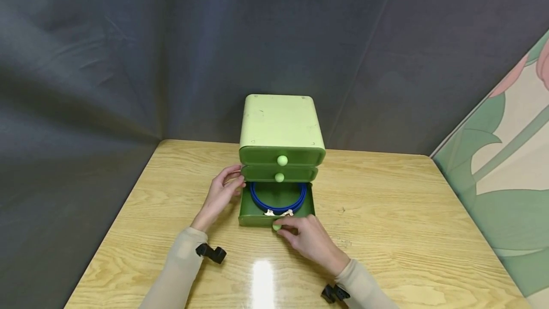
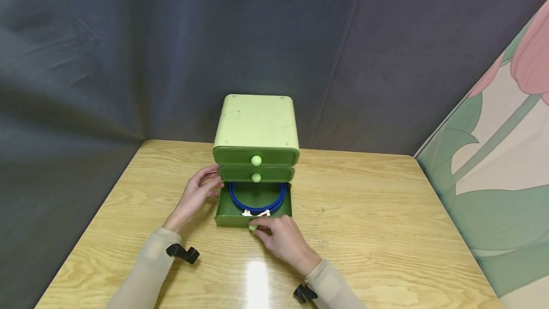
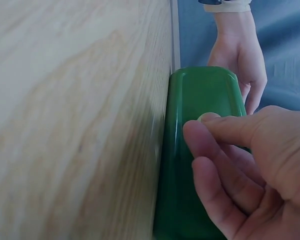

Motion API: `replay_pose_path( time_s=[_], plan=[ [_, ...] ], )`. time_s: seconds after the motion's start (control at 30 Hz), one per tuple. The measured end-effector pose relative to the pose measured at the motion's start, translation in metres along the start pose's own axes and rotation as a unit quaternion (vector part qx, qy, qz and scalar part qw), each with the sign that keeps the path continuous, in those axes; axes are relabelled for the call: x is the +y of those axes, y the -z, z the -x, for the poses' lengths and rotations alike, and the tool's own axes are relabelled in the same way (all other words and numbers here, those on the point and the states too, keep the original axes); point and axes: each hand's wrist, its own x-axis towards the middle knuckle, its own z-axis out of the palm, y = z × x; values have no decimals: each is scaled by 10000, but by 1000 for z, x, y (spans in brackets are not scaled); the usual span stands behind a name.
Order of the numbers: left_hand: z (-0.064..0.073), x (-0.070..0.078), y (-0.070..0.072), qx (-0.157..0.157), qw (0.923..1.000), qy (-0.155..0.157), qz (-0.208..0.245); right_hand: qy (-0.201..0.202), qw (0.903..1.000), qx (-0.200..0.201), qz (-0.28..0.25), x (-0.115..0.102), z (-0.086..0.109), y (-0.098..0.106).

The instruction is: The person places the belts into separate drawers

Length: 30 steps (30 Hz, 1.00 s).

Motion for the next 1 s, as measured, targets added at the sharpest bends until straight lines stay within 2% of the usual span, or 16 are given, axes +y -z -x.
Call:
replay_pose_path(
  time_s=[0.67,1.0],
  plan=[
    [1,2,0,-65,10000,18,-48,-40,9998,174,75,8,-1,2],
    [1,1,-1,-2,10000,31,-70,71,9991,165,373,10,-6,2]
  ],
)
